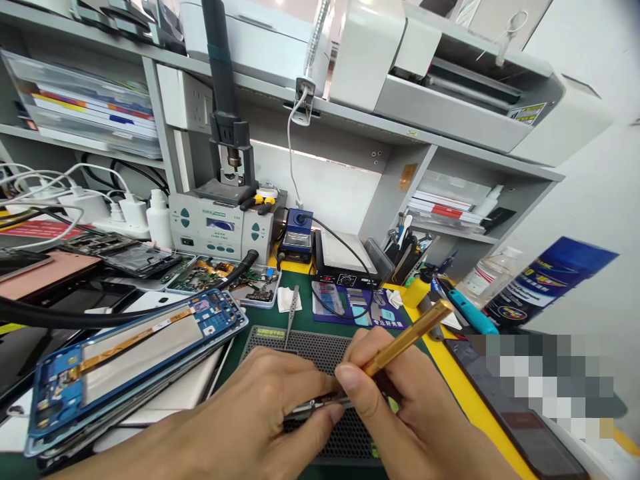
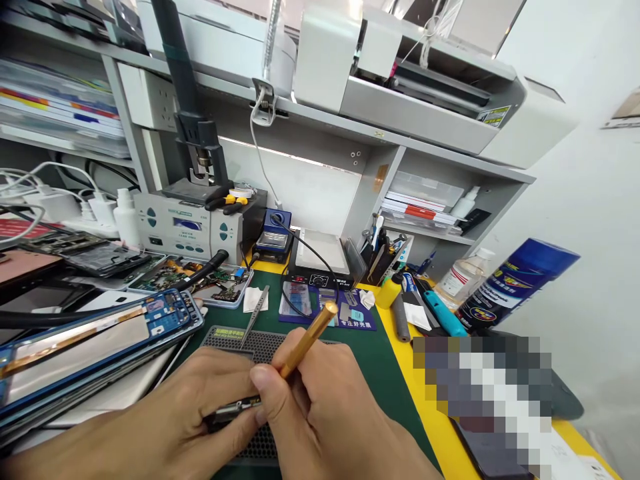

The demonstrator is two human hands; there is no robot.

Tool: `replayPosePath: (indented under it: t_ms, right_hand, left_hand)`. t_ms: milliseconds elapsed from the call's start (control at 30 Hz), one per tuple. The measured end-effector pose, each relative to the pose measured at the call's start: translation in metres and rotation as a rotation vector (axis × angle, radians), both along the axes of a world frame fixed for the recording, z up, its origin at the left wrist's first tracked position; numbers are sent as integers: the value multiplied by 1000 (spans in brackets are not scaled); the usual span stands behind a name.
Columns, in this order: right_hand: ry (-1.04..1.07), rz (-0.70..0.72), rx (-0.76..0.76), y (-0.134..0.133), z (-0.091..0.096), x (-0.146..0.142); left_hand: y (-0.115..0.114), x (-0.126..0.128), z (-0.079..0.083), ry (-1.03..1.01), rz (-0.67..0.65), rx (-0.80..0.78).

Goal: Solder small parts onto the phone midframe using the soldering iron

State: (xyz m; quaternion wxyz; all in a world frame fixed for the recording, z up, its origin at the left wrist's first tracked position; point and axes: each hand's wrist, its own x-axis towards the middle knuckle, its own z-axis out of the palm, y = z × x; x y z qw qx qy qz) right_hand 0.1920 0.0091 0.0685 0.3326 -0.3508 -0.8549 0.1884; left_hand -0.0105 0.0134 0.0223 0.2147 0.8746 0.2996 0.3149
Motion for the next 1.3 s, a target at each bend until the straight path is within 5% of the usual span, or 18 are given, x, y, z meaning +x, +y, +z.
replayPosePath:
  t_ms: [1300]
  right_hand:
    - [-2, 70, 36, 3, 0, -2]
  left_hand:
    - [2, 0, -3, -8, -6, 34]
